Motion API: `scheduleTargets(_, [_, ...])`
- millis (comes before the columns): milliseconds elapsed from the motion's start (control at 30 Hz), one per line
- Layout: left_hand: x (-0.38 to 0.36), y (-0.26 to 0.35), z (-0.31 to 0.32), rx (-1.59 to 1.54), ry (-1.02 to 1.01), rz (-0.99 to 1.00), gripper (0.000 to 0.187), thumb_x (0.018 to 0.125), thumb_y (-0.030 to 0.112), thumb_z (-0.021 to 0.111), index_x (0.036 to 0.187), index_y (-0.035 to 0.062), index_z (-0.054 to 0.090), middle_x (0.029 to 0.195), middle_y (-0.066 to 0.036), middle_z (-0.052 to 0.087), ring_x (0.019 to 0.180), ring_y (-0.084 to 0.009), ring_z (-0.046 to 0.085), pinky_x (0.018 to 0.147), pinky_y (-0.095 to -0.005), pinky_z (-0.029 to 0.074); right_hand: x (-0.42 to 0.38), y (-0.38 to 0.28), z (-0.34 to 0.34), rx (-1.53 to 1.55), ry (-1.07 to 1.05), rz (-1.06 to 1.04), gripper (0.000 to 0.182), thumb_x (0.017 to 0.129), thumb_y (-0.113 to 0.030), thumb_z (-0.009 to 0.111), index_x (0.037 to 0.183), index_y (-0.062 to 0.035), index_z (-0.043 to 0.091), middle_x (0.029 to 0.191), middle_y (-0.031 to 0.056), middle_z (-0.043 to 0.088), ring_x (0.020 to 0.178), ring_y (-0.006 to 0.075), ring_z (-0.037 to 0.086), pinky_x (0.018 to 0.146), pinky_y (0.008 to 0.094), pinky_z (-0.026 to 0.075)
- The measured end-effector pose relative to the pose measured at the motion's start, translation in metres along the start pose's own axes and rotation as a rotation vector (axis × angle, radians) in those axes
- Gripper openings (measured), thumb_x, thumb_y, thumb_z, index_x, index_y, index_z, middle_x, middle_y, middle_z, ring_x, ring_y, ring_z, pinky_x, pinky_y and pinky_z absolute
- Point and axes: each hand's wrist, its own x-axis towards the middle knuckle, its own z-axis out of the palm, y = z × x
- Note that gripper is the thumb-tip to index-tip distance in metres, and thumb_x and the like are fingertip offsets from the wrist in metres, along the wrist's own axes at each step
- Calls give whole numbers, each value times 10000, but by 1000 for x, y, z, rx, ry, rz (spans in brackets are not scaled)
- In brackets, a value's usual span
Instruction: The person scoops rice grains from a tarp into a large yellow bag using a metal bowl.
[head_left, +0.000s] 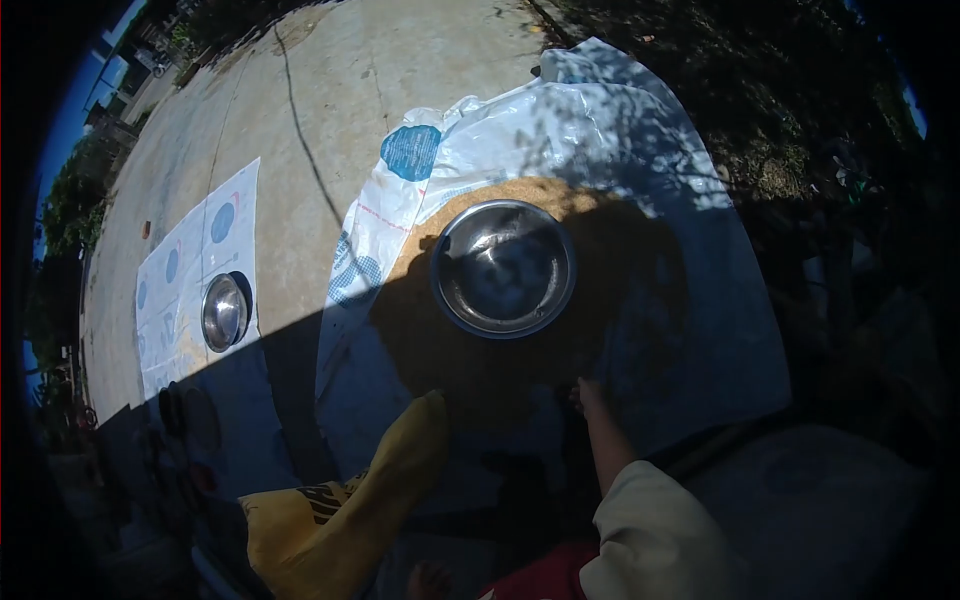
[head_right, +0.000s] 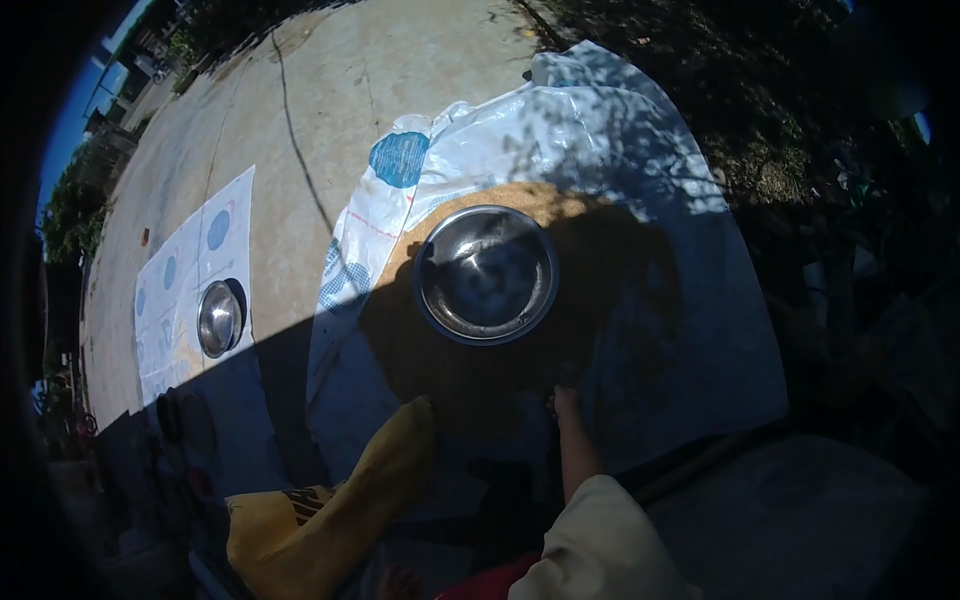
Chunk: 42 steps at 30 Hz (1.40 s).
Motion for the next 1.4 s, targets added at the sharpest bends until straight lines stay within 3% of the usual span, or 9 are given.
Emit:
scheduleTargets(100, [23,-17,38,195,260,-9,396,855,366,379,1184,147,359,1034,-67,535,923,-208,523,731,-337,386,73,15,-13,-367,-49,98,288,779,-314,497,873,-46,544,684,62,560,516,168,547,431,323,405])
scheduleTargets(233, [59,-64,69,335,197,-172,412,856,360,383,1181,109,362,1013,-84,541,895,-213,537,735,-335,388,169,13,7,-395,-73,-317,365,718,-292,615,939,-11,545,697,89,576,588,200,559,572,338,453])
scheduleTargets(333, [82,-93,106,539,61,-160,441,855,341,400,1201,75,339,1011,-102,544,885,-228,546,760,-348,389,244,-9,41,-328,10,-363,510,719,-318,624,1034,61,493,1043,200,520,969,271,500,830,332,385])
scheduleTargets(400, [107,-105,121,927,-190,12,487,843,308,442,1249,85,292,1057,-105,533,914,-237,539,833,-377,370,244,-57,66,-208,-26,-416,502,741,-318,598,1062,51,485,1024,171,534,957,257,502,821,324,382])
scheduleTargets(600, [153,-117,165,673,-71,165,286,839,143,469,1049,-50,454,956,-148,559,907,-181,533,778,-261,414,271,-98,91,-256,-132,-523,460,761,-290,571,1069,41,486,984,135,553,859,222,535,723,308,419])
scheduleTargets(767, [186,-112,170,710,-109,130,312,843,176,453,1073,-34,451,901,-120,571,823,-162,553,727,-270,428,234,-89,98,-232,-340,-2,134,700,-173,567,737,-56,516,570,20,462,420,108,406,332,235,270])
scheduleTargets(1100, [294,-10,192,363,76,351,633,793,511,432,1259,113,272,1144,-144,444,1068,-286,420,850,-410,344,116,-2,37,-155,-463,260,126,697,-143,551,681,-86,439,532,5,444,356,94,352,298,202,218])
scheduleTargets(1300, [272,-50,143,89,270,440,618,720,200,642,1219,14,328,1143,-148,442,1066,-222,424,859,-302,336,44,116,-31,-388,-413,415,127,680,-105,559,757,-45,478,584,6,466,476,102,444,416,234,340])
scheduleTargets(1400, [262,-117,76,12,446,459,506,691,-47,496,1178,-15,361,1082,-141,482,990,-223,481,858,-321,354,37,187,-72,-498,-589,587,212,683,-108,558,878,-54,494,708,41,555,628,132,546,551,267,421])
